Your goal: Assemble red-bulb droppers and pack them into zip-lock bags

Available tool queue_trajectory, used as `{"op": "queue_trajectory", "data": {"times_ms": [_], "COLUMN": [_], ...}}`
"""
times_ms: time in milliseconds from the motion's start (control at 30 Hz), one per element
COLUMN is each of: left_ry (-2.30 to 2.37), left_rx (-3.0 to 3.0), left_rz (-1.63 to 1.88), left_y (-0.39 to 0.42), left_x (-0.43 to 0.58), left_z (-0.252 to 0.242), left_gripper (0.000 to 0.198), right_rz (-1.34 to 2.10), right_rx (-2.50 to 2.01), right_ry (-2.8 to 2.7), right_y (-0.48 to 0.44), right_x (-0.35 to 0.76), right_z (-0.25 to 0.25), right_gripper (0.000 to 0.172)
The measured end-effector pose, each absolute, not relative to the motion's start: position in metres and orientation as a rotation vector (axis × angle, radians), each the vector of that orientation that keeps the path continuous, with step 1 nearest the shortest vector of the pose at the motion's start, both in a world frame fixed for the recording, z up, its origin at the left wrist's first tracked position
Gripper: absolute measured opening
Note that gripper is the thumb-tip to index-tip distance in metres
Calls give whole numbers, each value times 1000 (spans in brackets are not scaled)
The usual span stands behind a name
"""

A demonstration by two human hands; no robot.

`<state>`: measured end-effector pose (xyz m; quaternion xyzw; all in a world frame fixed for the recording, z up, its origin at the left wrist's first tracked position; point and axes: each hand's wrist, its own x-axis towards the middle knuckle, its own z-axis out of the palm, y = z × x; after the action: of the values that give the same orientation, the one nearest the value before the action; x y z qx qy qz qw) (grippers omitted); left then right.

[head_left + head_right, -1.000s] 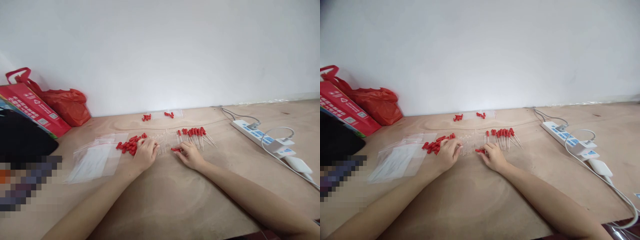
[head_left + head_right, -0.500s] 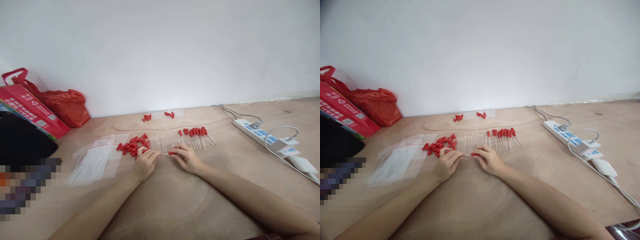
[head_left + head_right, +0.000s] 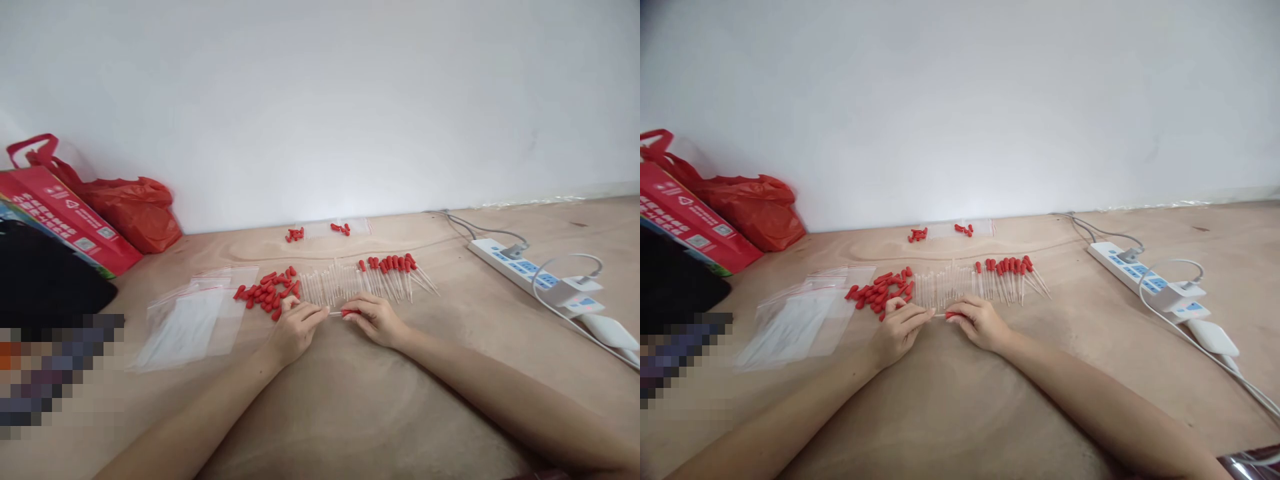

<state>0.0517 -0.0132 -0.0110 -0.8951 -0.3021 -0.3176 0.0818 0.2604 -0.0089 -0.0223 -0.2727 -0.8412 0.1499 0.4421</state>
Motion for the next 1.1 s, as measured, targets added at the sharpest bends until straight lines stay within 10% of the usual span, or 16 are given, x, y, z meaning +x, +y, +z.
{"op": "queue_trajectory", "data": {"times_ms": [1100], "left_ry": [-891], "left_rx": [-2631], "left_rz": [-1109], "left_y": [-20], "left_x": [63], "left_z": [-11], "left_gripper": [14], "right_rz": [617], "right_rx": [-695], "right_ry": [-2025], "right_y": [-5], "right_x": [253], "right_z": [-23], "right_gripper": [16]}}
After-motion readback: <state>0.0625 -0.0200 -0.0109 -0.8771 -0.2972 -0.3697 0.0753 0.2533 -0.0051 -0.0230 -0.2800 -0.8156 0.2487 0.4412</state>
